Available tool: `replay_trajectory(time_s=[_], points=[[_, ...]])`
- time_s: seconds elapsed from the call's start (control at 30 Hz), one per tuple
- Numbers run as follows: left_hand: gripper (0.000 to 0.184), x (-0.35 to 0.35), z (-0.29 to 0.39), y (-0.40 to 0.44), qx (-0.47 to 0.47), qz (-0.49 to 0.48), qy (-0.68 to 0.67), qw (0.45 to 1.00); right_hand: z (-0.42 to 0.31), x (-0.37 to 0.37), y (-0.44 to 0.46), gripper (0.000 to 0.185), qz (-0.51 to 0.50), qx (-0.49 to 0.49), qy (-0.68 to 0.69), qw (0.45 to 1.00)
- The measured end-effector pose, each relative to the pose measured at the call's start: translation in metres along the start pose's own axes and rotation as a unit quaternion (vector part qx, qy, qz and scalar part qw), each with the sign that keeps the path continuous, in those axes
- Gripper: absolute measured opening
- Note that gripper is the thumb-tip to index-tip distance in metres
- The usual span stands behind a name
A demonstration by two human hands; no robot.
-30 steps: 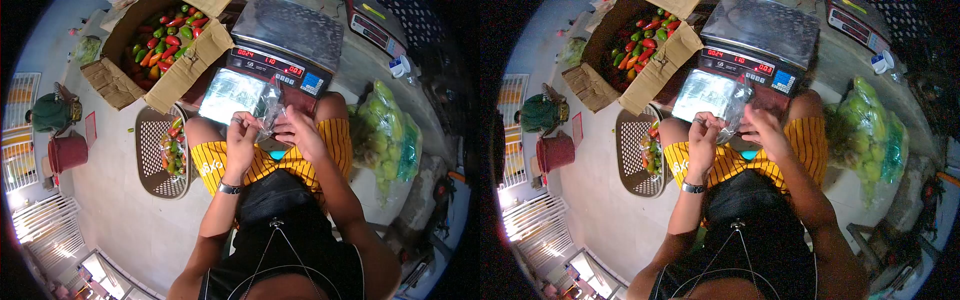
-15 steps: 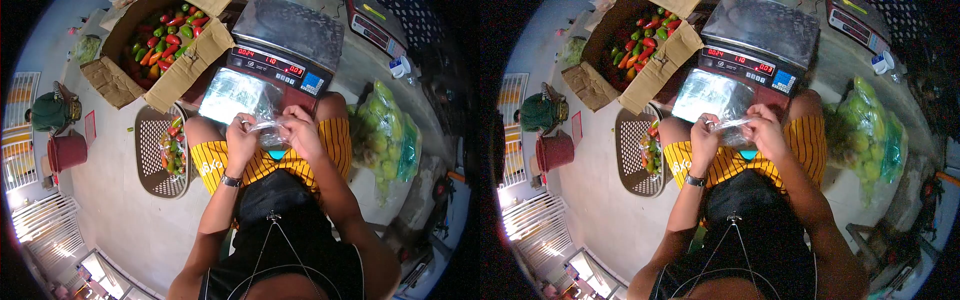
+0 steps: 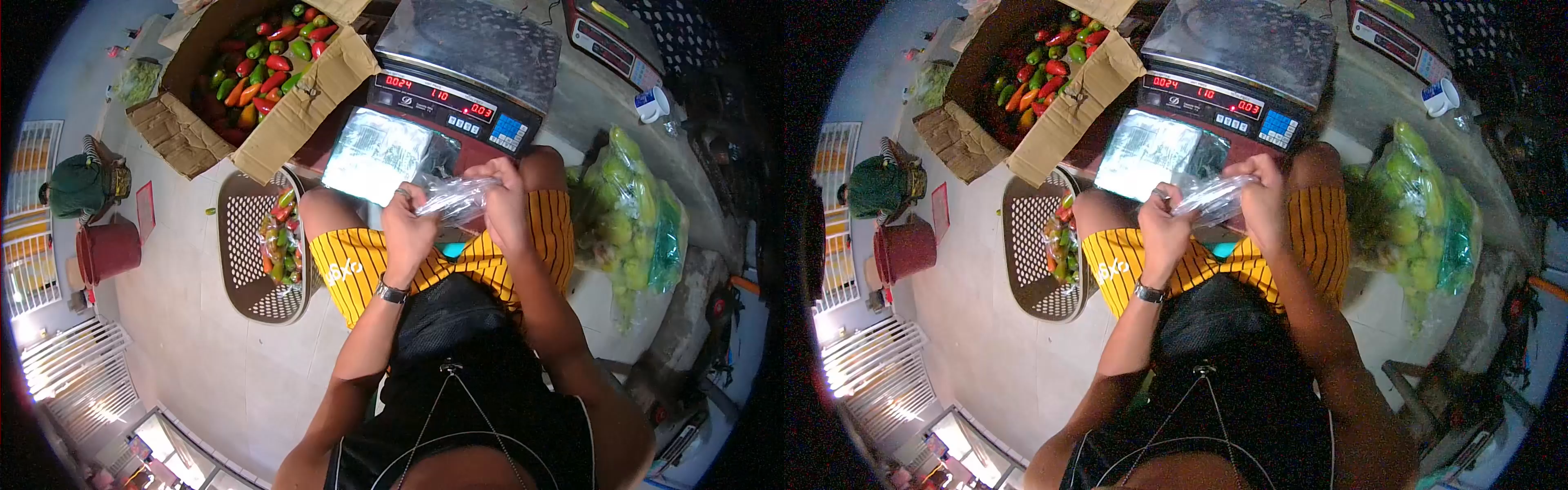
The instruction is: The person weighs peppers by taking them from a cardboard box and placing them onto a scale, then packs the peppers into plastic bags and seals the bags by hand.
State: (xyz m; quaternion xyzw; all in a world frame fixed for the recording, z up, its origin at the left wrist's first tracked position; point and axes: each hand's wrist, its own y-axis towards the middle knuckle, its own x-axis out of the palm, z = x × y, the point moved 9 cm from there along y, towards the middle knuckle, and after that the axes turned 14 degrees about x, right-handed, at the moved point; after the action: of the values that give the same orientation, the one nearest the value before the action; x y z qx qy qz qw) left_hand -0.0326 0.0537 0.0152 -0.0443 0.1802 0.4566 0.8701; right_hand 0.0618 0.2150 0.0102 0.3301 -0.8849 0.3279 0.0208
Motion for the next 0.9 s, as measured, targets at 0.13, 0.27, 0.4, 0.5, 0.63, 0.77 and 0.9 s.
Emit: replay_trajectory(time_s=[0.13,0.27,0.4,0.5,0.63,0.77,0.9], points=[[0.023,0.005,-0.038,0.006,-0.111,0.102,-0.283,0.947,0.018,0.026,-0.012,0.014,-0.224,0.108,0.047,0.967],[0.029,0.014,-0.019,0.004,-0.200,0.114,-0.451,0.863,0.010,0.019,-0.006,0.016,-0.083,-0.066,-0.233,0.967],[0.036,0.017,0.005,0.002,-0.134,0.032,-0.394,0.909,-0.019,-0.014,0.011,0.021,0.143,-0.201,-0.321,0.914],[0.029,0.010,0.026,0.003,0.022,0.007,-0.393,0.919,-0.009,-0.026,0.030,0.022,0.138,-0.221,-0.269,0.927],[0.025,-0.009,-0.001,0.020,0.109,-0.102,0.144,0.978,-0.014,0.002,0.018,0.025,0.011,-0.281,-0.331,0.901],[0.027,-0.010,0.003,0.030,0.117,-0.055,0.283,0.950,-0.021,0.057,-0.030,0.027,-0.159,-0.302,-0.422,0.840],[0.033,-0.002,0.012,0.030,0.127,-0.121,0.247,0.953,-0.025,0.066,-0.023,0.024,-0.039,-0.299,-0.596,0.744]])
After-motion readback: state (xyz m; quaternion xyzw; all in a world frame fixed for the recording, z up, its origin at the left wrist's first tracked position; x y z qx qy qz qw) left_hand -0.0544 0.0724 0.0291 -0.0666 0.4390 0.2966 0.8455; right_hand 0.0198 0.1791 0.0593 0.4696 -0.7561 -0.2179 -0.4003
